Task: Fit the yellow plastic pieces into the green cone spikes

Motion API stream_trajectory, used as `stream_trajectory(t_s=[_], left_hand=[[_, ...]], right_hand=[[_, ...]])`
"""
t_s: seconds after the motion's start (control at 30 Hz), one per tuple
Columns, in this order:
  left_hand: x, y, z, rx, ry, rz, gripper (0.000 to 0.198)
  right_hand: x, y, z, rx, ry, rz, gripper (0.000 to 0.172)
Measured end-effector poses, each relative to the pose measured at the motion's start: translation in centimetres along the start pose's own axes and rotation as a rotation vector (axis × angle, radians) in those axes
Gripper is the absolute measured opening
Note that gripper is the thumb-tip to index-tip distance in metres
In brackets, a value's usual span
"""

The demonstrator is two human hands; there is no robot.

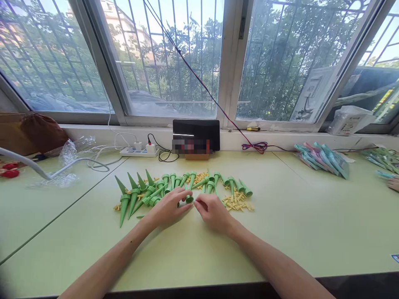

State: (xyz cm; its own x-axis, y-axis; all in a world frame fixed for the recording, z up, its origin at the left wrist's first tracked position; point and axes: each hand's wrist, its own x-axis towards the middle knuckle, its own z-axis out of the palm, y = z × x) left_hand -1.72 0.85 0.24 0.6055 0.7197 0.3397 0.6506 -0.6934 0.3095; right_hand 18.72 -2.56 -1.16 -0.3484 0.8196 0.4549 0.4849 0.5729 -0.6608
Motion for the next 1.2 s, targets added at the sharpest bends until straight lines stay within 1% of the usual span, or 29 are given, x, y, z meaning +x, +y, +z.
stream_trajectory(t_s=[0.07,0.2,0.27,0.4,0.53,0.7,0.87,0.97,1.2], left_hand=[[-0.01,-0.11,0.11,-0.01,0.001,-0.017,0.022],[-0.1,-0.43,0.38,-0.024,-0.003,-0.052,0.038],[-0.13,-0.56,0.46,-0.028,-0.01,-0.056,0.036],[-0.06,-0.66,0.45,-0.032,-0.015,-0.056,0.025],[0.11,-0.52,0.28,-0.025,-0.019,-0.059,0.023],[0.26,-0.37,0.15,-0.074,0.07,-0.023,0.021],[0.28,-0.32,0.1,-0.098,0.172,0.041,0.022],[0.21,-0.15,0.02,-0.095,0.192,0.065,0.023],[0.04,0.27,-0.02,-0.125,0.177,0.115,0.026]], right_hand=[[0.02,-0.03,0.01,0.004,-0.003,-0.001,0.024],[0.06,-0.08,0.02,0.008,-0.008,-0.008,0.024],[0.08,-0.06,0.04,0.005,-0.012,-0.01,0.023],[0.12,0.08,0.08,-0.004,-0.023,-0.008,0.024],[0.13,0.16,0.1,-0.007,-0.028,-0.008,0.025],[0.21,0.15,0.01,0.016,-0.011,0.01,0.025],[0.35,0.15,-0.31,0.07,0.047,0.041,0.025],[0.46,0.18,-0.42,0.077,0.077,0.059,0.025],[0.75,0.06,-0.48,0.092,0.121,0.107,0.029]])
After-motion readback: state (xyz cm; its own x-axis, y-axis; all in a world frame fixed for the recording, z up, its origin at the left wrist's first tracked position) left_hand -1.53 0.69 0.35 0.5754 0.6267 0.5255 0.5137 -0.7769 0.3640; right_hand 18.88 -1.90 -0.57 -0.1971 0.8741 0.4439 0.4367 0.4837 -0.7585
